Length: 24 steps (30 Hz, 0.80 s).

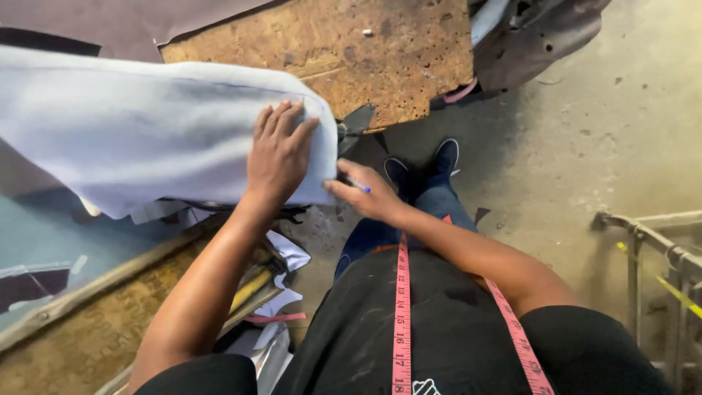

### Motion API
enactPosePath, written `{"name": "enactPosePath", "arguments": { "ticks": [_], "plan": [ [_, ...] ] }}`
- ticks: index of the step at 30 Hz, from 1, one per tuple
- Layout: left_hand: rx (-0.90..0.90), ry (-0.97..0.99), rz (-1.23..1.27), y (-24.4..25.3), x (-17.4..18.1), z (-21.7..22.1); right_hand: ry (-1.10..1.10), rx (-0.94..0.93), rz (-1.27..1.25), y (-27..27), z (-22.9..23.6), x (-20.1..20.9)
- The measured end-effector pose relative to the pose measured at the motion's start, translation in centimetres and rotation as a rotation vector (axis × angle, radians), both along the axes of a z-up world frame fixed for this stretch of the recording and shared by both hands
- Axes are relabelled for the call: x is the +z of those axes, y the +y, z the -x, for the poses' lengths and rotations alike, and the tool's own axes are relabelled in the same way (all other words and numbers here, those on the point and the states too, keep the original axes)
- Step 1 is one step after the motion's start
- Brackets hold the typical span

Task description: The person uses a blue pen to draw lines on a white fabric piece laid on a wooden workbench. They adjust the fabric position and continue marking along its edges and surface throughout the clip.

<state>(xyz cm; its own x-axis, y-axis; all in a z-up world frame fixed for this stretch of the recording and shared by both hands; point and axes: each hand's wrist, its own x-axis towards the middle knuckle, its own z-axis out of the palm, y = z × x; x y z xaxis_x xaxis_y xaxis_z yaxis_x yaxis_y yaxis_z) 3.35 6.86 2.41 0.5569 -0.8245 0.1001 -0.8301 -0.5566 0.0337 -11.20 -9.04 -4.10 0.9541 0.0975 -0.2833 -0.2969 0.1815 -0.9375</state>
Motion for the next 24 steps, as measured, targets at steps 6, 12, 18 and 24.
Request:
{"name": "enactPosePath", "arguments": {
  "ticks": [6,12,18,24],
  "plan": [
    [0.036,0.059,-0.019,0.7,-1.1,-0.3,-0.346,-0.083,0.305,2.0,-2.2,3.1],
    [0.041,0.204,-0.031,2.4,-1.5,-1.1,-0.372,-0.168,0.524,5.4,-2.4,5.3],
    [0.015,0.112,-0.015,1.5,-1.6,-1.0,-0.304,-0.106,0.5,5.7,-1.8,4.1],
    [0.022,0.026,-0.046,-0.1,-0.4,-0.4,-0.222,-0.033,0.377,1.9,-1.1,2.7]
  ]
}}
